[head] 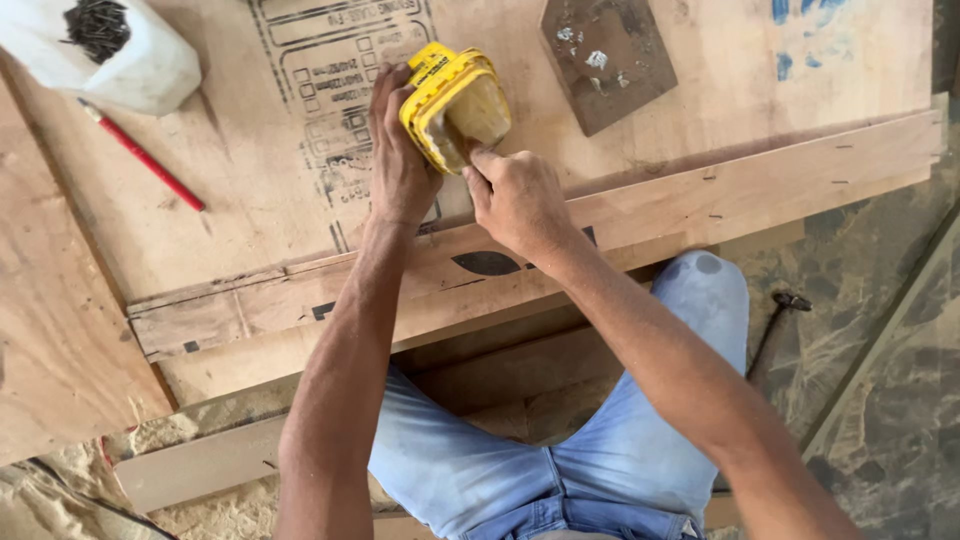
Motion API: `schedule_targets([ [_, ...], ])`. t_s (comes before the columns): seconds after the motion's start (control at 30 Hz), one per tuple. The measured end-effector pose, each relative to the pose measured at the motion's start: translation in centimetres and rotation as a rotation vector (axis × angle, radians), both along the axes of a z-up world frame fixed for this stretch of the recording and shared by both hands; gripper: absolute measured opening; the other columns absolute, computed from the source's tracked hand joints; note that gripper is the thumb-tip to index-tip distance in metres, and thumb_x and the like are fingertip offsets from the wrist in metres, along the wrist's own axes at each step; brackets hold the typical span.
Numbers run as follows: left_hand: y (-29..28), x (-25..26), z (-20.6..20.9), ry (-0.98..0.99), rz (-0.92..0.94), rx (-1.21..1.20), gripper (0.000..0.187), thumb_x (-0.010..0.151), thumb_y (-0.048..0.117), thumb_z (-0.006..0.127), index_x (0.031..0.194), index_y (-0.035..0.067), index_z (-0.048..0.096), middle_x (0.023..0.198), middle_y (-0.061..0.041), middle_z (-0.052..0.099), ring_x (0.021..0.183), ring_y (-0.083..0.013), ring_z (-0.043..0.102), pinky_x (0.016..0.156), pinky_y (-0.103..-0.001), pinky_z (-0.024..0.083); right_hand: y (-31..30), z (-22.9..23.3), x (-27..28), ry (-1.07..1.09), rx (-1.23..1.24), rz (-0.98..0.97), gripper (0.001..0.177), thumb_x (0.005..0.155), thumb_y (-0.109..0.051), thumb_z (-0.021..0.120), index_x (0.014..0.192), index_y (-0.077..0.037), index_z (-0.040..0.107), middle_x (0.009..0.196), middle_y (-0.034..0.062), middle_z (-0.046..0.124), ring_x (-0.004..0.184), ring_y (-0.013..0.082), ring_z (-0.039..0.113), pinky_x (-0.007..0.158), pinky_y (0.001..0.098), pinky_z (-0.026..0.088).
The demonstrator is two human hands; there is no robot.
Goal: The person applies white adhesive to a wooden board using a wooden spreader and their fingers, spreading the glue across the surface of the wood.
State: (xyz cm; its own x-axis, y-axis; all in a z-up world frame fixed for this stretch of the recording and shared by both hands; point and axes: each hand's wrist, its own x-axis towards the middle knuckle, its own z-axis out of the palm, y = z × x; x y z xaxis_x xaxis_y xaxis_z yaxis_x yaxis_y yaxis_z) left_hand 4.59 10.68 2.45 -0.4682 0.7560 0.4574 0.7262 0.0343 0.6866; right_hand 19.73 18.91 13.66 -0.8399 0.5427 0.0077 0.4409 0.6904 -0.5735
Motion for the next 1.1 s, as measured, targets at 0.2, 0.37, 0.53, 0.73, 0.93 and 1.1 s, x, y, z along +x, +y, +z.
schedule_targets([
  [0.2,-0.1,0.0,-0.1,0.039,0.009,-0.045,0.088,0.097,0.013,0.087,0.154,0.011,0.019,0.163,-0.017,0.033,0.156,-0.04,0.03,0.132,-0.052,0.036,-1.0,-0.3,-0.6,0.158,-0.552,-0.296,0.019,0.105,-0.011,0.062,0.101,0.001,0.076,0.068,0.0041,0.068,0.051,0.0093,0.057,0.044,0.0281,0.045],
  [0.37,-0.2,-0.1,-0.2,-0.057,0.03,-0.063,0.103,0.091,0.024,0.098,0.155,0.009,0.018,0.162,-0.019,0.035,0.156,-0.0422,0.029,0.128,-0.051,0.041,-2.2,-0.2,-0.6,0.412,-1.01,-0.591,0.025,0.102,-0.013,0.063,0.121,0.001,0.071,0.067,0.0028,0.065,0.047,0.0047,0.051,0.038,0.0213,0.039],
  [0.53,0.3,-0.6,0.1,-0.072,0.054,0.011,0.109,0.082,0.02,0.098,0.155,0.01,0.018,0.161,-0.022,0.035,0.152,-0.0397,0.035,0.125,-0.052,0.044,-1.9,1.7,0.5,0.393,-0.697,-0.494,0.031,0.103,-0.019,0.061,0.129,-0.003,0.069,0.068,0.003,0.071,0.042,0.0044,0.053,0.034,0.0201,0.042],
  [0.73,0.7,-0.5,-0.7,-0.449,0.111,-0.077,0.109,0.081,0.017,0.096,0.157,0.009,0.019,0.154,-0.021,0.045,0.142,-0.0359,0.053,0.114,-0.044,0.054,-0.6,3.7,1.8,0.382,-0.394,-0.311,0.034,0.107,-0.021,0.062,0.135,-0.003,0.068,0.079,0.0071,0.074,0.055,0.005,0.059,0.045,0.0193,0.046],
  [0.93,0.4,-1.8,0.4,-0.255,0.172,-0.12,0.103,0.081,0.01,0.087,0.155,-0.002,0.017,0.15,-0.035,0.04,0.137,-0.0505,0.044,0.114,-0.055,0.044,-0.9,6.9,2.0,0.506,-0.251,-0.205,0.033,0.11,-0.018,0.062,0.139,-0.003,0.064,0.101,0.009,0.077,0.069,0.0069,0.068,0.054,0.0193,0.056],
  [1.1,-7.0,-0.6,4.4,-0.364,0.278,-0.245,0.061,0.095,0.007,0.064,0.151,0.001,0.04,0.142,-0.029,0.055,0.128,-0.0469,0.054,0.109,-0.053,0.048,-4.5,8.5,4.5,0.601,-0.426,-0.22,0.034,0.113,-0.013,0.063,0.145,0.0,0.063,0.092,0.0066,0.069,0.075,0.0095,0.063,0.068,0.0235,0.055],
])
